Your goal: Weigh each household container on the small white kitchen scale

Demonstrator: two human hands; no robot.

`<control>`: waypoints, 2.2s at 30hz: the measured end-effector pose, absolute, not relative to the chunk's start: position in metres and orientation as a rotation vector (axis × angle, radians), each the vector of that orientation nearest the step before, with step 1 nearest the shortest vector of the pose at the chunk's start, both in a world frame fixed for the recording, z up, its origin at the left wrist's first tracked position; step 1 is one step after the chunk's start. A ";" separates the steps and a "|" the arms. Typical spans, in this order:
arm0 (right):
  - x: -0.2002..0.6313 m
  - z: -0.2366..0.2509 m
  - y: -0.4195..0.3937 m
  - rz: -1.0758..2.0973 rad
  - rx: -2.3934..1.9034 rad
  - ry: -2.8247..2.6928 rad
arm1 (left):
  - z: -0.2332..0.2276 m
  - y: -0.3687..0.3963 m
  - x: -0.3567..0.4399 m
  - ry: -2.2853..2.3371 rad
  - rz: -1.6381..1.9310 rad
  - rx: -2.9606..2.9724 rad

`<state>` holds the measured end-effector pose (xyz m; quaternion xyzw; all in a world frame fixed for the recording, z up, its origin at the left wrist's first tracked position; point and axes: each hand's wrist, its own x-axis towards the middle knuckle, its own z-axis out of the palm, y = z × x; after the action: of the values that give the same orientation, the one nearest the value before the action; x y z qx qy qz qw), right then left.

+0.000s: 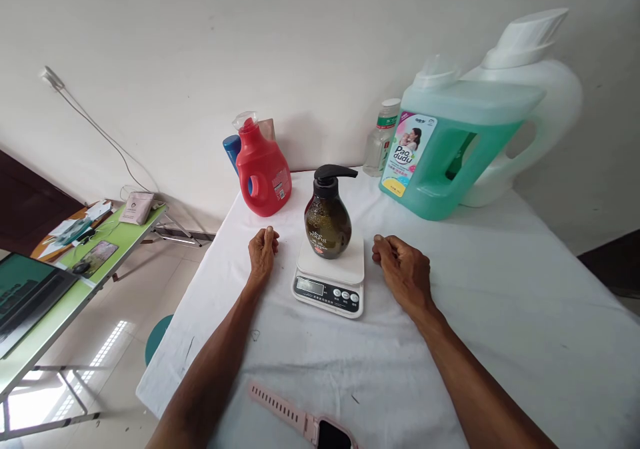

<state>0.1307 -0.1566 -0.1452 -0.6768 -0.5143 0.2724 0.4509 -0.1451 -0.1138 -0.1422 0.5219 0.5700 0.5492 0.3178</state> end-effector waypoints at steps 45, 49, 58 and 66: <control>0.133 -0.148 -0.156 0.636 -1.627 -1.294 | -0.061 -0.128 -0.042 1.733 1.308 1.659; 0.134 -0.149 -0.156 0.652 -1.628 -1.292 | -0.039 -0.079 -0.048 1.792 1.365 1.660; 0.134 -0.152 -0.155 0.641 -1.608 -1.291 | -0.076 0.030 -0.033 1.915 1.251 1.581; 0.134 -0.151 -0.157 0.658 -1.596 -1.270 | -0.087 0.056 -0.009 2.057 1.267 1.524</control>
<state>0.1338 -0.1574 -0.1510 -0.6537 -0.5204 0.2694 0.4789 -0.0087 0.0555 -0.0874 0.5281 0.7129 0.4390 0.1421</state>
